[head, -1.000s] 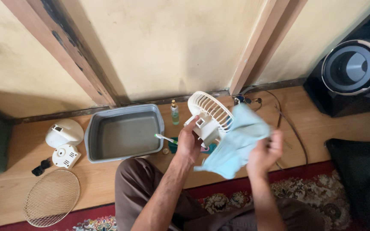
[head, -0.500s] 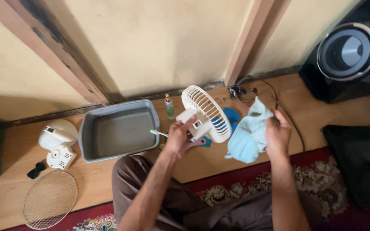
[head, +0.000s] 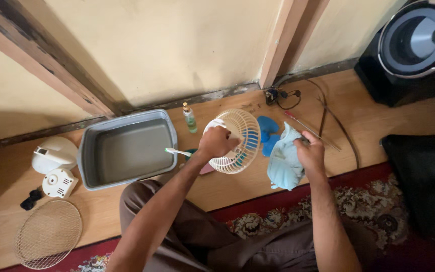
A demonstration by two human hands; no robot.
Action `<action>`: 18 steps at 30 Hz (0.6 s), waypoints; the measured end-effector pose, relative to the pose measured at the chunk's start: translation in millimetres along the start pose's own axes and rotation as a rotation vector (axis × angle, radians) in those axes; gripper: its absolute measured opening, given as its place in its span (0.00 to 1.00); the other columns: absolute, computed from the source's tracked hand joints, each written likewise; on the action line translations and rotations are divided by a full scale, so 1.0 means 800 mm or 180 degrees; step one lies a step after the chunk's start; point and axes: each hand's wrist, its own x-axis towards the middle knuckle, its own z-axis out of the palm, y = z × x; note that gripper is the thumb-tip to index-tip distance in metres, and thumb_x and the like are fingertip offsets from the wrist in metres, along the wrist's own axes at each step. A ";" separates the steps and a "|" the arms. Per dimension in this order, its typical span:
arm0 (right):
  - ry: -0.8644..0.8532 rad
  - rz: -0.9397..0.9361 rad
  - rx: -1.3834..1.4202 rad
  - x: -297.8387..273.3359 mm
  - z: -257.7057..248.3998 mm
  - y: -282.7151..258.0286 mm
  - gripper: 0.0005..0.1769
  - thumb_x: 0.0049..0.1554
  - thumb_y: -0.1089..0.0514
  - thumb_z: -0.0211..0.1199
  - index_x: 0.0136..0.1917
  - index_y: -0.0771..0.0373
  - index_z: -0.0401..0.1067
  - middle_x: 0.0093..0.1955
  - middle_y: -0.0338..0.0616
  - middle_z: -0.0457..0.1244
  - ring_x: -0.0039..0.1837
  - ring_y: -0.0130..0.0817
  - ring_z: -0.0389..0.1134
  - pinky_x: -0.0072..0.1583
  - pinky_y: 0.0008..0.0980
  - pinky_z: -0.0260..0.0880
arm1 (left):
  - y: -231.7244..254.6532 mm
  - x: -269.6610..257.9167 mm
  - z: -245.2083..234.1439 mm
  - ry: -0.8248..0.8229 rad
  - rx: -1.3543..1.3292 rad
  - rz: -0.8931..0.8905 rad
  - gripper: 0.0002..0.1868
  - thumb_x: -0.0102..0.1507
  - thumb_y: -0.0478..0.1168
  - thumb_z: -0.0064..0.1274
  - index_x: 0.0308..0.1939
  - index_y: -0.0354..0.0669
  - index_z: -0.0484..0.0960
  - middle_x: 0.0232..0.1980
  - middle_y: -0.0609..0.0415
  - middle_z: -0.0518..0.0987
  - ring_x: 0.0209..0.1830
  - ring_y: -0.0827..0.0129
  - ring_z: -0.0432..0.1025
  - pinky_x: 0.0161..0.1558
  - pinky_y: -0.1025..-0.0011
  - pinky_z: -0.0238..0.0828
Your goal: The person cleans a disassembled white fan cage using a light blue cloth, wiping the interior and exterior surfaces. The person then uses a screwdriver to adjust a small white plastic bracket on the fan cage.
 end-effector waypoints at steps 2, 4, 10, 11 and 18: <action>-0.0144 -0.0221 0.0097 0.002 0.000 0.006 0.16 0.57 0.63 0.65 0.58 0.69 0.77 0.47 0.39 0.70 0.46 0.22 0.67 0.47 0.24 0.68 | 0.006 0.017 0.008 -0.0058 0.0223 -0.0080 0.21 0.57 0.56 0.60 0.41 0.43 0.90 0.42 0.41 0.85 0.43 0.50 0.80 0.48 0.56 0.76; -0.0220 -0.0181 0.0239 0.004 0.000 0.012 0.15 0.57 0.62 0.64 0.57 0.69 0.77 0.47 0.39 0.70 0.47 0.23 0.67 0.49 0.24 0.68 | 0.008 0.030 0.015 -0.0141 0.0468 -0.0154 0.21 0.57 0.55 0.59 0.42 0.42 0.89 0.45 0.39 0.84 0.47 0.48 0.79 0.50 0.54 0.76; -0.0227 0.0435 0.0150 0.017 -0.007 0.033 0.15 0.56 0.62 0.63 0.57 0.67 0.77 0.48 0.43 0.70 0.47 0.26 0.69 0.48 0.27 0.69 | -0.004 0.069 0.053 -0.0120 0.0967 -0.0186 0.14 0.56 0.41 0.57 0.42 0.38 0.87 0.47 0.37 0.82 0.52 0.44 0.76 0.50 0.47 0.71; -0.0232 0.0392 0.0056 0.020 -0.005 0.039 0.15 0.56 0.62 0.63 0.56 0.67 0.77 0.48 0.43 0.71 0.47 0.26 0.69 0.48 0.27 0.70 | -0.008 0.072 0.063 0.0029 0.1048 -0.0055 0.13 0.55 0.40 0.57 0.41 0.38 0.87 0.46 0.37 0.82 0.51 0.44 0.76 0.49 0.46 0.70; -0.0084 0.0259 -0.0578 0.028 -0.005 0.073 0.16 0.56 0.60 0.66 0.56 0.68 0.77 0.48 0.46 0.71 0.49 0.29 0.70 0.50 0.30 0.69 | -0.042 0.112 0.125 0.0028 0.1608 0.0094 0.09 0.58 0.39 0.56 0.39 0.45 0.88 0.44 0.46 0.84 0.50 0.50 0.77 0.45 0.49 0.70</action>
